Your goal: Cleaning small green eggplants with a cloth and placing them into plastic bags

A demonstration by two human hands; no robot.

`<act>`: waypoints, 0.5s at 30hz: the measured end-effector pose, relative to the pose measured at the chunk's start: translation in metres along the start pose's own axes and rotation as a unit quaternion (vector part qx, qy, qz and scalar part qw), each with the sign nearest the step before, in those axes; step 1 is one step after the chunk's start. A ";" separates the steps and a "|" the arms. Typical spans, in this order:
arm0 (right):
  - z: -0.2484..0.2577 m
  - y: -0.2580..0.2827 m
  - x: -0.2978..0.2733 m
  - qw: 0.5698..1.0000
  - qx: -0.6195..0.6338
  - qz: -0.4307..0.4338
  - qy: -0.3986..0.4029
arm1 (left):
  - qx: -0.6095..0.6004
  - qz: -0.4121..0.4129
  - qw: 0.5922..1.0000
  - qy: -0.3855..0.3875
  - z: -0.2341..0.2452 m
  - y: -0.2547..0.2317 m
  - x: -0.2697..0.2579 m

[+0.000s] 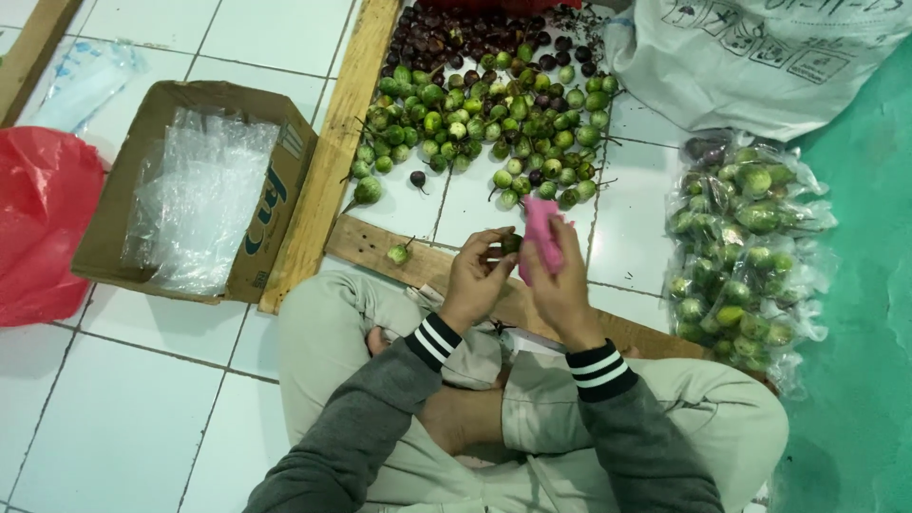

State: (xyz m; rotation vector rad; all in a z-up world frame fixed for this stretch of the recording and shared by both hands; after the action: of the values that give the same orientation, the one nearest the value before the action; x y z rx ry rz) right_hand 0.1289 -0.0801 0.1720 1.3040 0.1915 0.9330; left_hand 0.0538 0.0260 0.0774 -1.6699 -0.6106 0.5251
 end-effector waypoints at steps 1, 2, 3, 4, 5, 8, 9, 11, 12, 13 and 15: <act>-0.004 -0.008 0.000 1.000 0.000 -0.002 -0.002 | 0.000 0.002 1.000 0.002 0.001 -0.003 -0.002; -0.010 -0.004 0.001 0.996 -0.056 0.065 0.022 | 0.075 -0.003 0.997 0.017 -0.003 -0.006 -0.004; -0.018 -0.001 0.001 0.984 -0.111 0.132 0.045 | 0.150 -0.009 0.988 0.031 -0.007 -0.009 -0.006; -0.014 -0.005 -0.002 0.984 -0.111 0.130 0.044 | 0.151 -0.007 0.988 0.033 -0.007 -0.005 -0.004; -0.010 -0.021 -0.005 0.991 -0.112 0.066 0.042 | 0.151 0.018 0.987 0.053 -0.008 0.003 -0.005; -0.006 -0.048 -0.013 0.995 -0.098 -0.005 0.027 | 0.128 0.051 0.988 0.068 -0.011 0.018 -0.006; -0.005 -0.055 -0.012 0.996 -0.086 -0.007 0.014 | 0.103 0.054 0.991 0.063 -0.011 0.020 -0.004; -0.002 -0.050 -0.007 0.998 -0.063 -0.016 0.006 | 0.028 0.069 0.996 0.039 -0.009 0.035 0.002; 0.001 -0.048 -0.006 0.999 -0.041 -0.027 -0.005 | -0.047 0.085 0.995 0.019 -0.006 0.044 0.003; -0.002 -0.038 -0.006 0.999 -0.040 -0.026 -0.004 | -0.046 0.084 0.995 0.017 -0.005 0.038 0.003; -0.022 -0.012 -0.004 0.992 -0.090 0.024 0.089 | -0.107 0.099 0.989 0.011 -0.002 0.030 0.002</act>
State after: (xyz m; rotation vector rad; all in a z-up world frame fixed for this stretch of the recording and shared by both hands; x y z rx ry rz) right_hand 0.1184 -0.0662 0.1529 1.0633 0.2107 1.0830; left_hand 0.0600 0.0215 0.0478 -1.9501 -0.5010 0.5994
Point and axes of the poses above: each hand's wrist, its own x-axis towards the middle knuckle, its own z-axis out of the back of the hand, y = z × x, the point moved 9 cm from there along x, towards the middle knuckle, and after that the axes turned 10 degrees about z, right-handed, at the moved point
